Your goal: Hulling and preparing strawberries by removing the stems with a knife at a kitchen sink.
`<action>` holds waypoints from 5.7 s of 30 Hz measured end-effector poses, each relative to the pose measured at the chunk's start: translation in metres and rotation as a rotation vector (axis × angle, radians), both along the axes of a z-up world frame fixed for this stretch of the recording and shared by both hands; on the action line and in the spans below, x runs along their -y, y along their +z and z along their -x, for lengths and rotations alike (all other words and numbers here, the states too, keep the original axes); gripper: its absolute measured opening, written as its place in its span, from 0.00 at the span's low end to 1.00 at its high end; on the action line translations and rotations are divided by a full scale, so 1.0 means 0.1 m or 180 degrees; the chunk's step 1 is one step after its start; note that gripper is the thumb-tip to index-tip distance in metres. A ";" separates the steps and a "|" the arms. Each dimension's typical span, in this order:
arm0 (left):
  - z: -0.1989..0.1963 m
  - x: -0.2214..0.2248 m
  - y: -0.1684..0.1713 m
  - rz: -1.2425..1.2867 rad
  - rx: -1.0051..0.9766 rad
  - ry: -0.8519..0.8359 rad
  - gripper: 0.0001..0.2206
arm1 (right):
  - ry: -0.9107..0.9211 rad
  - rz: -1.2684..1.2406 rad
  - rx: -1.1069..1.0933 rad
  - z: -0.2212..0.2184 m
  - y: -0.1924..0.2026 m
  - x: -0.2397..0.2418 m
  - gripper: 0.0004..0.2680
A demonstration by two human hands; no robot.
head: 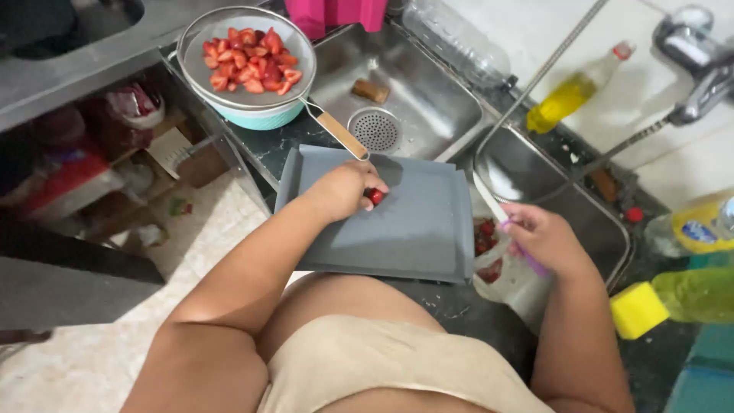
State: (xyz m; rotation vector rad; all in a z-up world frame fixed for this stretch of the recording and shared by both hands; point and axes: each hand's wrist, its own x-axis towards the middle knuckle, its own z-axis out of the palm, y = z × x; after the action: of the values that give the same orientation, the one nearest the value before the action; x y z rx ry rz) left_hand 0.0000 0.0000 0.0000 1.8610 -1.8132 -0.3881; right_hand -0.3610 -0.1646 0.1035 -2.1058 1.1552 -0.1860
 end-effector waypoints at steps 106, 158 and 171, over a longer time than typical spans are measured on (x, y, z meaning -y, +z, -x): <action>0.29 -0.14 0.08 -0.0488 0.0189 0.1193 0.11 | 0.1761 0.1683 -0.0776 -1.30 -0.10 -1.14 0.19; -0.13 0.04 0.14 -0.0384 0.0643 -0.0035 0.18 | 0.2198 0.1714 -0.0999 -1.45 0.16 -1.03 0.17; -0.10 0.00 0.25 -0.0794 0.0455 0.0135 0.15 | 0.2143 0.1402 -0.0913 -0.97 0.24 -1.03 0.18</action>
State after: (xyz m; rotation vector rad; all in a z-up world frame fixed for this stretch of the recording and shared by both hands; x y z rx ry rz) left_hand 0.0103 -0.0004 0.0254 2.1416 -1.8865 -0.4967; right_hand -0.2643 -0.0612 0.1278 -2.8621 0.5150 0.2030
